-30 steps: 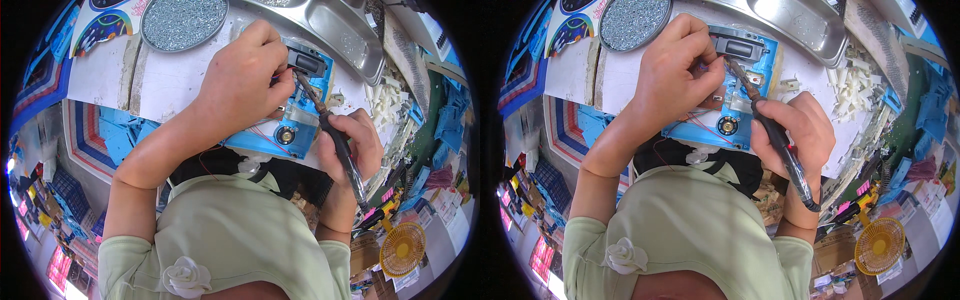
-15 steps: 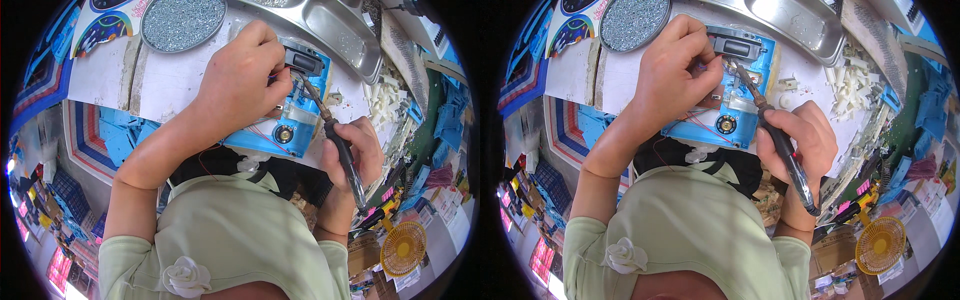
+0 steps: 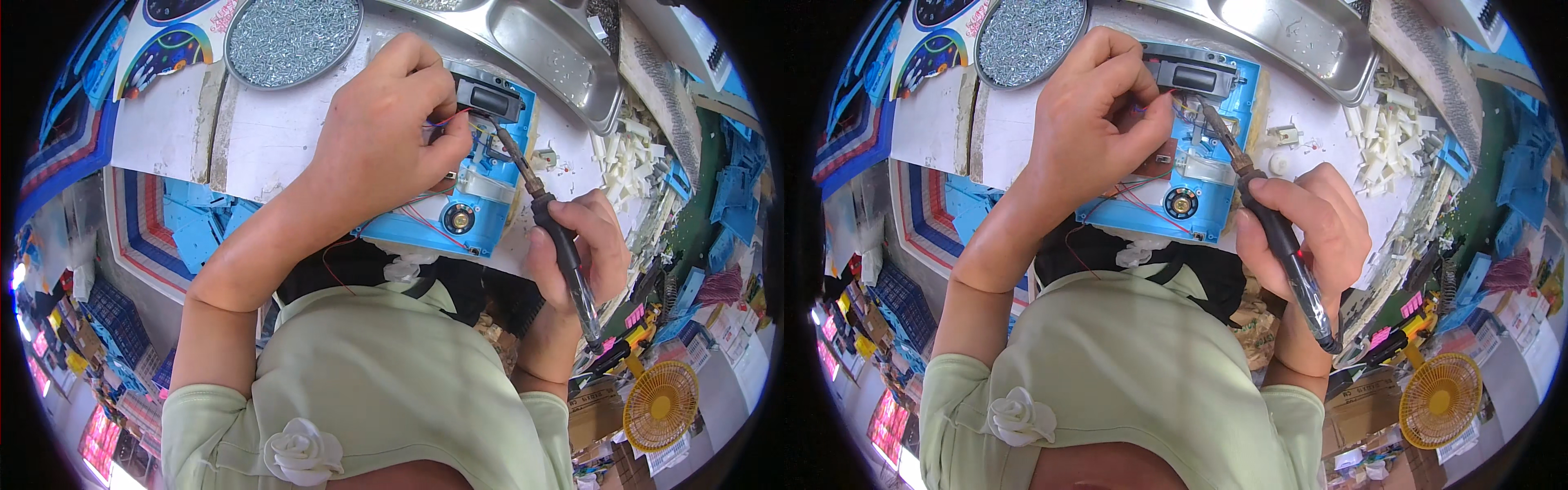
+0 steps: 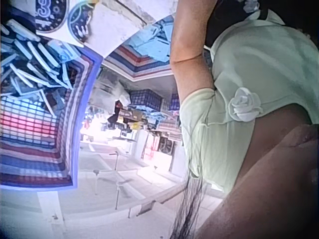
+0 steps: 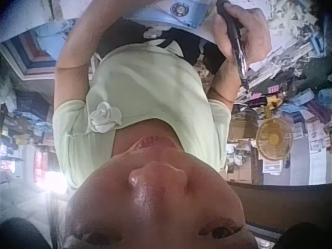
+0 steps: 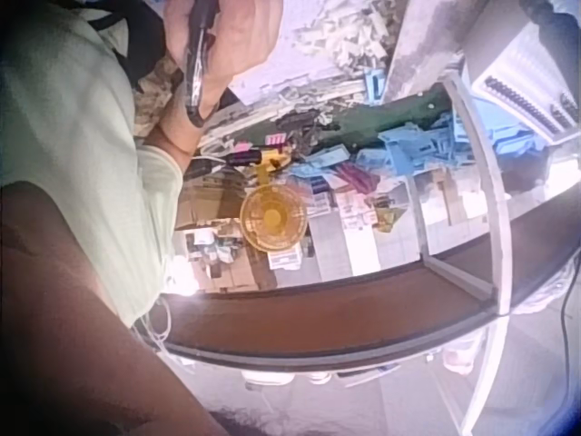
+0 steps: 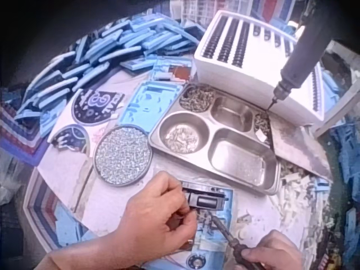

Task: Assembling a light-blue plastic electronic device by installing internal components, soldering wires, and screwing on the back panel.

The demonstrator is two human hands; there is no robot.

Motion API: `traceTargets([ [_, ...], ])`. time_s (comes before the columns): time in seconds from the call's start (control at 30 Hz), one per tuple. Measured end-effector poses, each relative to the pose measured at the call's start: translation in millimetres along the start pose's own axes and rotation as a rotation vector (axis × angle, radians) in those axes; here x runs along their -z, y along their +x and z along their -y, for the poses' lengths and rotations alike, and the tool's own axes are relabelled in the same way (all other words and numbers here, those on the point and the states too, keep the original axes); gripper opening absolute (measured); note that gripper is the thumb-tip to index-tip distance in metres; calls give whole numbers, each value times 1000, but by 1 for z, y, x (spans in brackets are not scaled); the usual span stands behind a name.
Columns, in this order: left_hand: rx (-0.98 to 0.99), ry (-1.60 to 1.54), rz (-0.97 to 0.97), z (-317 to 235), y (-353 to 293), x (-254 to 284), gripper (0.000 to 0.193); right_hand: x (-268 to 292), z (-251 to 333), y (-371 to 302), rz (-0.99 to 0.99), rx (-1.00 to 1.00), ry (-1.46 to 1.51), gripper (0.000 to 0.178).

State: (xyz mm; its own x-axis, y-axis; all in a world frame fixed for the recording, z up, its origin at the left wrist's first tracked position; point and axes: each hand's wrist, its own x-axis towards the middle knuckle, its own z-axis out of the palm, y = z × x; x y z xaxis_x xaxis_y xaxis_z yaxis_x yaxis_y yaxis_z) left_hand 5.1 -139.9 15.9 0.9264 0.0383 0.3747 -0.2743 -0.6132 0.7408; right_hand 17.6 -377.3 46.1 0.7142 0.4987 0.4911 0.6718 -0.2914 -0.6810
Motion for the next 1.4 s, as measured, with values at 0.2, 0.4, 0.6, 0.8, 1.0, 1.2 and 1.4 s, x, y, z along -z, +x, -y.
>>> traceTargets([
  [0.2,4,-20,-1,-2,0,2,12,5,5,-1,-7,-32,-21,29],
  [0.4,-139,-9,334,-31,-10,15,20,23,-4,-31,-270,-77,116,31],
  [0.6,-191,-82,339,-17,-6,-3,12,7,13,-39,-443,-405,97,47],
  [0.8,188,-263,421,-22,2,3,11,-47,-1,-5,-260,-296,225,57],
  [1.0,52,-271,400,-15,-2,3,13,-55,-3,-10,-248,-326,87,52],
  [1.2,-212,-185,493,-5,-6,8,15,-1,23,-33,-467,-391,169,37],
  [1.4,-308,-110,533,-3,-9,12,18,25,9,-57,-150,-279,476,17],
])
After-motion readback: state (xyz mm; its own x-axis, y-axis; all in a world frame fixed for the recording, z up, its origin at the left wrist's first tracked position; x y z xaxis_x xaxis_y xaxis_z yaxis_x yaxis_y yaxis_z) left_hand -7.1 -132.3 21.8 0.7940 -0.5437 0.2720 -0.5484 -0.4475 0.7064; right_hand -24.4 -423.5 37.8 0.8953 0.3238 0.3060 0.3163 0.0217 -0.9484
